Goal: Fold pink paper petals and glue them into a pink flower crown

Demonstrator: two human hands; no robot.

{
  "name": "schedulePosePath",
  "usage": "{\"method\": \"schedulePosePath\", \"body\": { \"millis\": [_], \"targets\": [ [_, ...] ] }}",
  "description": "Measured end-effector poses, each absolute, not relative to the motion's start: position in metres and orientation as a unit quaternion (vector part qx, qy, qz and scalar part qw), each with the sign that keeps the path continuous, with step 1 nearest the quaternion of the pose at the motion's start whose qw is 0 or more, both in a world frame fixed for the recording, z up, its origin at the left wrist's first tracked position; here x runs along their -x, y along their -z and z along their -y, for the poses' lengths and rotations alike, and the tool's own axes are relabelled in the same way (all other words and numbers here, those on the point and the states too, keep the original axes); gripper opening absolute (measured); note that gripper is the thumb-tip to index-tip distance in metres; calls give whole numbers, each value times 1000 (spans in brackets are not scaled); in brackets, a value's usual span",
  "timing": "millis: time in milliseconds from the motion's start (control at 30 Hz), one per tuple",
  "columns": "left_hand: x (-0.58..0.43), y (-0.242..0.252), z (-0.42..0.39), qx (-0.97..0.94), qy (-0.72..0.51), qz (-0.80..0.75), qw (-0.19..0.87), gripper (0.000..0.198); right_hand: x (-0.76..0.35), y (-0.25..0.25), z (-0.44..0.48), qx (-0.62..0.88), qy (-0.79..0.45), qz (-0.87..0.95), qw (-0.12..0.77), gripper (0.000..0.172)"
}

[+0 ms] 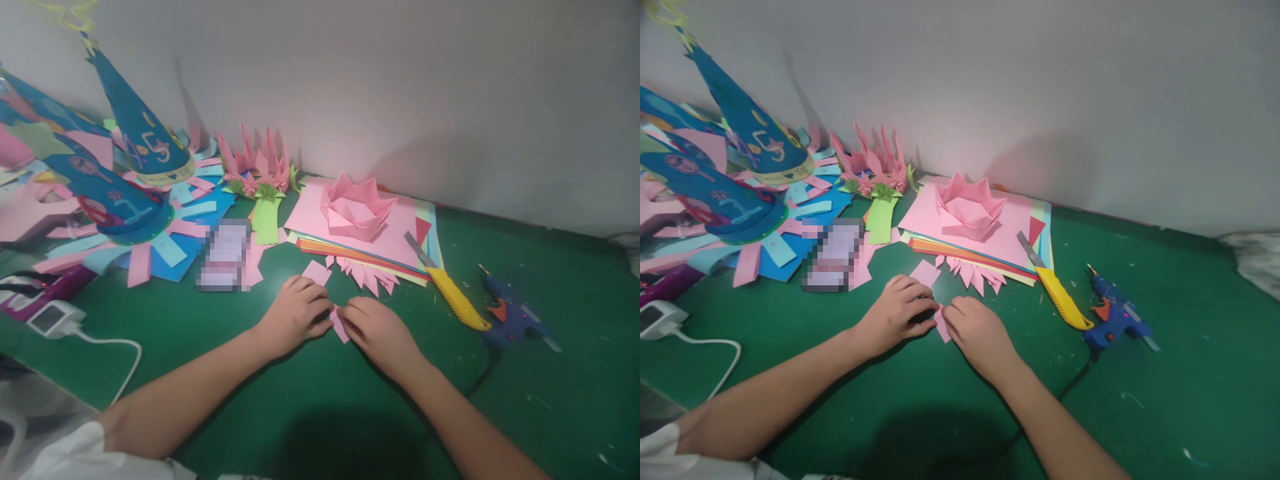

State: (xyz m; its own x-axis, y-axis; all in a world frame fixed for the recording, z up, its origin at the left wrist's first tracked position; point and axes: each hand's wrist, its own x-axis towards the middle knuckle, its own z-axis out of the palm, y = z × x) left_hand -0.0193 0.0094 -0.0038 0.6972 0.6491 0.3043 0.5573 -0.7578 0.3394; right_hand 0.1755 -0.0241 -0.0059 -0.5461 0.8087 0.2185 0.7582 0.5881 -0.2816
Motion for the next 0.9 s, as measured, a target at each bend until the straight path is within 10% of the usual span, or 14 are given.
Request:
{"method": "schedulePosePath", "body": {
  "millis": [900],
  "targets": [
    [16,0,-7,-931,-180,-313,64,17,-181,-1,25,461,-76,869,164,20]
  ]
}}
